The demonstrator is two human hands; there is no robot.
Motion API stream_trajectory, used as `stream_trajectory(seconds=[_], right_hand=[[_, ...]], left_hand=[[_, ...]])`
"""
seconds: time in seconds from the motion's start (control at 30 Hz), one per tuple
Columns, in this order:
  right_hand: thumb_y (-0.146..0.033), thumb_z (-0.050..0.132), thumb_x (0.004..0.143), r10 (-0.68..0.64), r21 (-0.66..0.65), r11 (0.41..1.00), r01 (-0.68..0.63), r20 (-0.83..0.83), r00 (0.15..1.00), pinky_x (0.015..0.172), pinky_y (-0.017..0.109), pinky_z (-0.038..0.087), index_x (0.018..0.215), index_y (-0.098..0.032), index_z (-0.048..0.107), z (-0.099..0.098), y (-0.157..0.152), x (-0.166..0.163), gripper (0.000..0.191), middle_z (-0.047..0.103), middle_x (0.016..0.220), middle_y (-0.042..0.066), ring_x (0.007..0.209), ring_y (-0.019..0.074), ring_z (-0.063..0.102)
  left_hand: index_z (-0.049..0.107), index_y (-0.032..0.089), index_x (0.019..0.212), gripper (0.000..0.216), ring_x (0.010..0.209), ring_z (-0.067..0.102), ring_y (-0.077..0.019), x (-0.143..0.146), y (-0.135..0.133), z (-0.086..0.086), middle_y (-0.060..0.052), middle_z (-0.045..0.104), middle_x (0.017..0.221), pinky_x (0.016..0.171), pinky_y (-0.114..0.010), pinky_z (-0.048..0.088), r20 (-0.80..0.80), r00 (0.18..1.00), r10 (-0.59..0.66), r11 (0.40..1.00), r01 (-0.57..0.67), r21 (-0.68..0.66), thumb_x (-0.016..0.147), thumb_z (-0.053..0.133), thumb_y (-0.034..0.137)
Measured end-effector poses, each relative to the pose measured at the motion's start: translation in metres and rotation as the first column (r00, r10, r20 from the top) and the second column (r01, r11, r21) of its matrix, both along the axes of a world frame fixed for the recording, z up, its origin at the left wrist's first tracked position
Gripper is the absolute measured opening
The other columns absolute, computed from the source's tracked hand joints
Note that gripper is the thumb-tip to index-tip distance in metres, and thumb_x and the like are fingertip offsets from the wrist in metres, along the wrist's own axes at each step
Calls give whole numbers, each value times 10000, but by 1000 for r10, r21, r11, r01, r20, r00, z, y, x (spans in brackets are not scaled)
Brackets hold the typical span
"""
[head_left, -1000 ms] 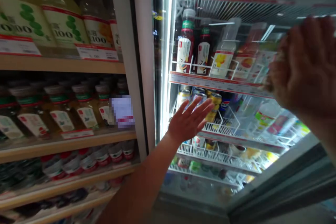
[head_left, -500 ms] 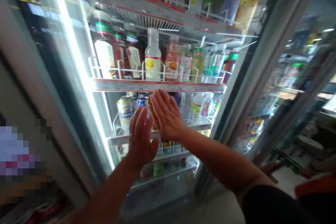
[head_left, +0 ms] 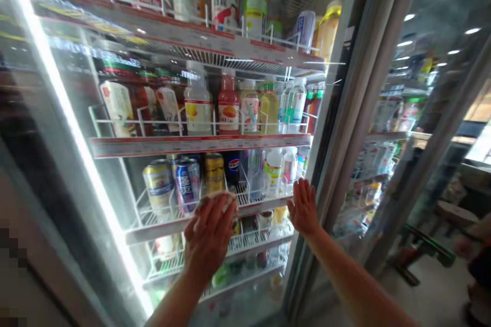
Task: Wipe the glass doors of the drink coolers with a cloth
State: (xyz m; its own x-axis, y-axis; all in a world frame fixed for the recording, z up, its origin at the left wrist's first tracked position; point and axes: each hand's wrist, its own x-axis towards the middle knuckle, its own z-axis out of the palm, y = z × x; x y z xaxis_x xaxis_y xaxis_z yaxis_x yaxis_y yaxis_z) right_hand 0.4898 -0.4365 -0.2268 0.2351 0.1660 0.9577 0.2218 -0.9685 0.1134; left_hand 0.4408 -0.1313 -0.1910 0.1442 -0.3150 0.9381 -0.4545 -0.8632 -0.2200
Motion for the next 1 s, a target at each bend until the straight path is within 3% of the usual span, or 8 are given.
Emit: stream_trajectory(seconds=[0.17, 0.27, 0.33, 0.53, 0.6, 0.8, 0.9, 1.0], right_hand=[[-262, 455, 974, -7, 54, 999, 5, 49, 999, 1206, 601, 328, 1634, -200, 129, -26, 4, 13, 738, 359, 1627, 160, 1524, 330, 308], [-245, 481, 956, 14, 37, 999, -16, 63, 998, 1224, 584, 315, 1632, -203, 148, -25, 4, 12, 754, 389, 1614, 144, 1528, 315, 299], [-220, 508, 941, 49, 29, 998, -51, 83, 995, 1240, 569, 295, 1627, -183, 175, -23, 3, 10, 764, 396, 1608, 150, 1531, 313, 287], [-195, 526, 929, 103, 34, 994, -106, 79, 992, 1232, 576, 315, 1622, -203, 205, -21, -1, 6, 765, 399, 1605, 136, 1523, 320, 300], [-191, 518, 931, 93, 16, 995, -95, 92, 991, 1237, 565, 315, 1622, -197, 202, -21, -1, 6, 760, 399, 1602, 127, 1522, 306, 300], [-166, 522, 929, 111, 13, 994, -113, 111, 988, 1269, 526, 265, 1615, -179, 226, -19, 1, 5, 747, 398, 1600, 108, 1532, 277, 266], [-157, 528, 928, 118, 7, 993, -120, 131, 984, 1275, 512, 250, 1608, -167, 249, -17, 1, 4, 735, 408, 1598, 112, 1534, 271, 267], [-163, 522, 933, 130, -10, 991, -130, 149, 980, 1281, 500, 234, 1606, -163, 254, -14, 0, 2, 724, 390, 1609, 113, 1539, 262, 258]], left_hand=[[313, 260, 1594, 754, 1567, 94, -370, 21, 0, 65, -88, 134, 1695, 1250, -582, 145, 80, 988, 130, 978, -115, -173, 925, 656, 317], [229, 221, 1619, 759, 1564, 29, -404, 24, -25, 98, -110, 112, 1696, 1235, -650, 112, 49, 991, 124, 960, -107, -260, 959, 590, 321], [259, 188, 1610, 721, 1568, 25, -383, 23, -54, 92, -108, 150, 1690, 1257, -613, 121, 23, 995, 98, 975, -92, -204, 970, 567, 306], [525, 201, 1462, 512, 1570, 140, -257, 24, -119, 14, -13, 402, 1604, 1313, -437, 97, 3, 1000, -23, 974, 22, 223, 955, 572, 254], [491, 222, 1489, 548, 1569, 148, -237, 25, -105, 24, -9, 419, 1594, 1314, -431, 93, 1, 1000, 0, 981, 0, 196, 951, 583, 269], [267, 206, 1608, 714, 1567, 111, -346, 19, -41, 109, -85, 227, 1675, 1270, -570, 150, 27, 981, 194, 962, -185, -200, 964, 558, 310], [291, 179, 1599, 690, 1571, 53, -362, 17, -66, 86, -99, 188, 1684, 1273, -588, 112, 2, 984, 176, 962, -172, -214, 970, 542, 308], [384, 209, 1559, 617, 1578, 73, -287, 18, -98, 40, -36, 304, 1653, 1304, -487, 92, -14, 999, 39, 996, -38, 78, 971, 548, 298]])
